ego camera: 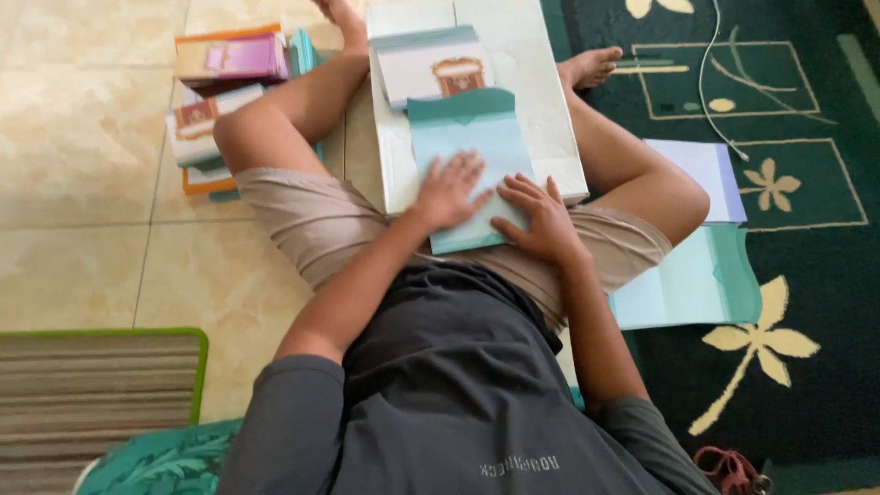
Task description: The person sits on the floor and repeatedly folds light blue paper sheets in half, pressing the crease with both hands. They place each folded sheet into a white box on their lap. Stacks of similar paper and other colored items are visible nearby.
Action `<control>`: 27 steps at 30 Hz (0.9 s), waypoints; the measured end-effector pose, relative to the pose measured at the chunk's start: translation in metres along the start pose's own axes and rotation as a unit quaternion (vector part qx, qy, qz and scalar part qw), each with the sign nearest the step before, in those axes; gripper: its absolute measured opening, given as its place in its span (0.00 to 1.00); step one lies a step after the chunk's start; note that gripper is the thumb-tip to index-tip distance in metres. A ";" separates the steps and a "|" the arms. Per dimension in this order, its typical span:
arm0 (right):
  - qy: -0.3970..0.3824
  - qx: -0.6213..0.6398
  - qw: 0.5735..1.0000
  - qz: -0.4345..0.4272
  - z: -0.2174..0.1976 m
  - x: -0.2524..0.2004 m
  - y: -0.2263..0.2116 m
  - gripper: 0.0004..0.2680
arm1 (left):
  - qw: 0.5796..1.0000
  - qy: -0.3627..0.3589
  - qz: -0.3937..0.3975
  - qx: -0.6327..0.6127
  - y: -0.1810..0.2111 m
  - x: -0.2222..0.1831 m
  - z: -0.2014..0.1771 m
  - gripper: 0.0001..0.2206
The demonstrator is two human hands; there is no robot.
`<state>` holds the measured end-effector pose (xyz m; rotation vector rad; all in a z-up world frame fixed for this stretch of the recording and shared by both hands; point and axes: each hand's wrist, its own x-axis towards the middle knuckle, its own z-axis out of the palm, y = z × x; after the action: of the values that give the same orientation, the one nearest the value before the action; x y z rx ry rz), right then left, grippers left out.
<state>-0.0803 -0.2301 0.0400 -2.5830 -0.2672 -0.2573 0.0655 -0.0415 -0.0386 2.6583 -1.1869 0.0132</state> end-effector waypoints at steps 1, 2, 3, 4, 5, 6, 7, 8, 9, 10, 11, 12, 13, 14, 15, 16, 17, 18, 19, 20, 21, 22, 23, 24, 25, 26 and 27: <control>-0.004 -0.001 1.000 -0.002 -0.001 -0.001 -0.002 0.22 | 1.000 0.001 -0.004 -0.003 -0.010 -0.003 -0.006 0.32; -0.010 -0.005 1.000 0.009 -0.002 -0.002 -0.005 0.21 | 0.999 -0.004 -0.043 0.000 -0.021 -0.006 -0.012 0.32; -0.012 -0.009 1.000 0.017 -0.003 0.001 -0.008 0.20 | 0.997 -0.005 -0.081 0.006 -0.033 -0.008 -0.022 0.32; -0.012 -0.011 1.000 0.012 -0.005 0.000 -0.013 0.20 | 0.996 -0.001 -0.084 0.007 -0.032 -0.008 -0.028 0.32; -0.017 -0.036 0.999 0.014 -0.004 -0.002 -0.019 0.21 | 0.995 -0.026 -0.093 0.007 -0.032 -0.011 -0.031 0.34; -0.022 -0.061 0.998 0.017 -0.003 -0.005 -0.026 0.21 | 0.993 -0.050 -0.102 0.008 -0.032 -0.015 -0.035 0.35; -0.024 -0.061 0.998 0.015 -0.004 -0.004 -0.025 0.21 | 0.993 -0.050 -0.105 0.007 -0.026 -0.016 -0.037 0.35; -0.042 -0.065 0.997 0.027 -0.005 -0.004 -0.025 0.22 | 0.993 -0.065 -0.102 0.002 -0.021 -0.017 -0.039 0.35; -0.059 -0.070 0.995 0.040 -0.007 -0.003 -0.025 0.23 | 0.992 -0.078 -0.098 -0.004 -0.016 -0.017 -0.041 0.35; -0.060 -0.070 0.995 0.037 -0.004 0.006 -0.027 0.23 | 0.992 -0.077 -0.100 -0.004 -0.014 -0.019 -0.044 0.35; -0.100 -0.078 0.991 0.038 -0.002 0.013 -0.029 0.24 | 0.991 -0.091 -0.097 -0.012 -0.010 -0.020 -0.047 0.35; -0.139 -0.085 0.986 0.038 0.000 0.020 -0.030 0.25 | 0.990 -0.105 -0.093 -0.020 -0.006 -0.020 -0.049 0.34; -0.137 -0.085 0.986 0.040 0.006 0.030 -0.023 0.25 | 0.990 -0.105 -0.090 -0.020 -0.007 -0.020 -0.050 0.34; -0.151 -0.119 0.981 0.036 0.012 0.041 -0.016 0.25 | 0.990 -0.109 -0.089 -0.017 -0.007 -0.019 -0.050 0.34; -0.166 -0.150 0.974 0.031 0.019 0.052 -0.009 0.26 | 0.989 -0.114 -0.089 -0.013 -0.007 -0.021 -0.050 0.34; -0.165 -0.150 0.974 0.033 0.021 0.064 0.000 0.26 | 0.990 -0.114 -0.087 -0.013 -0.006 -0.020 -0.051 0.34; -0.169 -0.156 0.972 0.035 0.025 0.077 0.008 0.26 | 0.989 -0.117 -0.090 -0.014 -0.006 -0.020 -0.052 0.34; -0.173 -0.162 0.971 0.037 0.028 0.089 0.017 0.25 | 0.988 -0.120 -0.092 -0.015 -0.006 -0.020 -0.052 0.34; -0.171 -0.161 0.971 0.039 0.030 0.100 0.026 0.25 | 0.988 -0.121 -0.090 -0.012 -0.005 -0.020 -0.053 0.34; -0.167 -0.167 0.969 0.071 0.032 0.110 0.035 0.27 | 0.989 -0.119 -0.089 -0.015 -0.005 -0.021 -0.054 0.34; -0.164 -0.173 0.966 0.103 0.033 0.122 0.045 0.28 | 0.989 -0.116 -0.088 -0.019 -0.005 -0.021 -0.055 0.35; -0.162 -0.171 0.966 0.105 0.034 0.123 0.048 0.28 | 0.989 -0.117 -0.087 -0.017 -0.003 -0.020 -0.055 0.35; -0.143 -0.179 0.966 0.118 0.035 0.126 0.051 0.28 | 0.989 -0.118 -0.089 -0.017 -0.003 -0.020 -0.054 0.34; -0.125 -0.187 0.965 0.131 0.037 0.129 0.053 0.28 | 0.989 -0.119 -0.091 -0.017 -0.004 -0.020 -0.054 0.34; -0.125 -0.186 0.966 0.132 0.035 0.130 0.052 0.28 | 0.988 -0.120 -0.091 -0.017 -0.003 -0.011 -0.048 0.34; -0.121 -0.187 0.966 0.131 0.033 0.131 0.050 0.29 | 0.988 -0.118 -0.102 -0.011 -0.003 -0.003 -0.041 0.35; -0.124 -0.188 0.966 0.129 0.033 0.126 0.048 0.29 | 0.986 -0.118 -0.115 -0.011 0.001 0.001 -0.030 0.35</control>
<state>0.0569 -0.2357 0.0184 -2.9900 0.0408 0.1252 0.0676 -0.0364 -0.0090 2.8191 -0.9254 -0.3612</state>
